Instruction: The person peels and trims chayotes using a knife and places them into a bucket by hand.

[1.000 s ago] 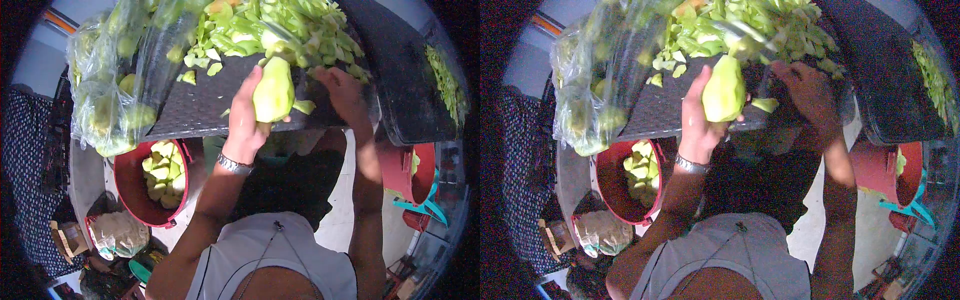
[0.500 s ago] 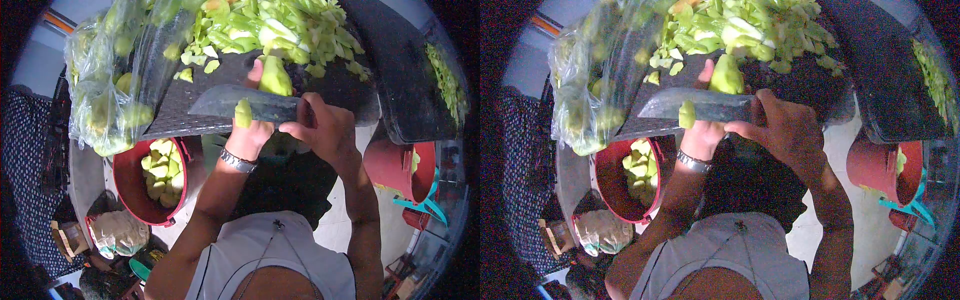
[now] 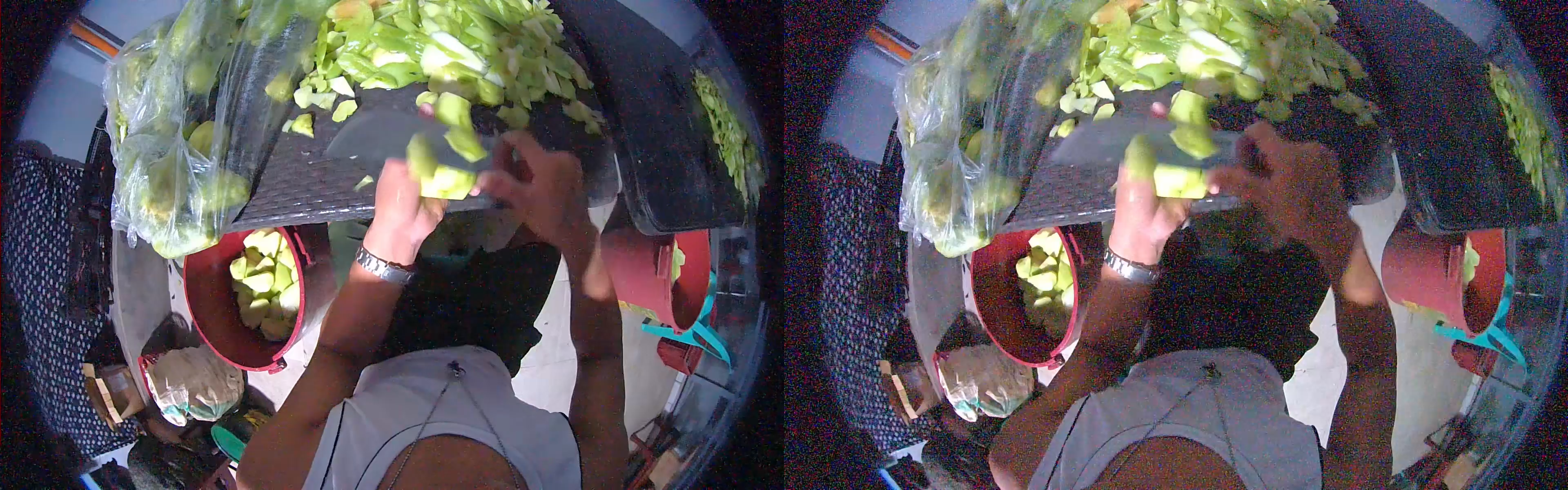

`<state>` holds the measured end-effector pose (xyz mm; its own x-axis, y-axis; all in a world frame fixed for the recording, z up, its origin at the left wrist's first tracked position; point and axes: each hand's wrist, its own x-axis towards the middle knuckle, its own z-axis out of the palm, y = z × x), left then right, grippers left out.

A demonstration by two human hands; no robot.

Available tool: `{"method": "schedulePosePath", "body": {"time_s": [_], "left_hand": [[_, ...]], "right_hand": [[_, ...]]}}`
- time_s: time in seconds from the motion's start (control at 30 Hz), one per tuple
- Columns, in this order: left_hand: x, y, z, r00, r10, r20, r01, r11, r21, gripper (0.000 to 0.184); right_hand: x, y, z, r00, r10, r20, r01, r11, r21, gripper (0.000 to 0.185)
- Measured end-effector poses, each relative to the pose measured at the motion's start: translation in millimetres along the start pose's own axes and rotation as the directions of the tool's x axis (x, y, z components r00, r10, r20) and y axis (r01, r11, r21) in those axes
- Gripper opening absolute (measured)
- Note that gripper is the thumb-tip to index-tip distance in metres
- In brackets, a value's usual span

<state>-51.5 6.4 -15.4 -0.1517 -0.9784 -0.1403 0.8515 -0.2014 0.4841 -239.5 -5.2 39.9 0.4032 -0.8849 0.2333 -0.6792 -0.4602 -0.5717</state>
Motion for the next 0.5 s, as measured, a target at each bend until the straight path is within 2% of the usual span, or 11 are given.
{"method": "schedulePosePath", "body": {"time_s": [0.07, 0.1, 0.17, 0.23, 0.3, 0.37, 0.43, 0.5], "left_hand": [[-2, 10, 7, 0.997, -0.036, 0.067, 0.027, 0.990, 0.141, 0.055], [-5, 11, 9, 0.997, -0.051, 0.056, 0.045, 0.993, 0.109, 0.055], [-8, 15, 15, 0.996, -0.069, 0.052, 0.066, 0.997, 0.048, 0.055], [-4, 13, 25, 0.999, -0.027, -0.043, 0.026, 1.000, -0.016, 0.054], [1, 11, 22, 0.996, -0.010, -0.087, 0.004, 0.998, -0.069, 0.053], [3, 11, 24, 0.994, -0.004, -0.106, 0.001, 1.000, -0.025, 0.049], [3, 6, 25, 0.985, 0.050, -0.166, -0.053, 0.999, -0.013, 0.045], [6, -5, 27, 0.954, 0.154, -0.258, -0.166, 0.986, -0.027, 0.041]], "right_hand": [[19, 27, 3, 0.992, 0.062, -0.106, -0.069, 0.996, -0.061, 0.039], [25, 47, 5, 0.983, 0.094, -0.156, -0.108, 0.990, -0.087, 0.040], [28, 76, 0, 0.992, 0.083, -0.097, -0.094, 0.989, -0.112, 0.044], [32, 75, -8, 0.937, 0.347, 0.034, -0.347, 0.938, 0.017, 0.045], [22, 77, -4, 0.994, 0.070, -0.079, -0.070, 0.998, -0.001, 0.045], [9, 68, 0, 0.989, 0.020, -0.148, -0.022, 1.000, -0.006, 0.046], [-2, 17, 5, 0.962, 0.213, -0.170, -0.210, 0.977, 0.032, 0.046], [-20, -5, 6, 0.996, 0.082, -0.043, -0.081, 0.996, 0.027, 0.051]]}}
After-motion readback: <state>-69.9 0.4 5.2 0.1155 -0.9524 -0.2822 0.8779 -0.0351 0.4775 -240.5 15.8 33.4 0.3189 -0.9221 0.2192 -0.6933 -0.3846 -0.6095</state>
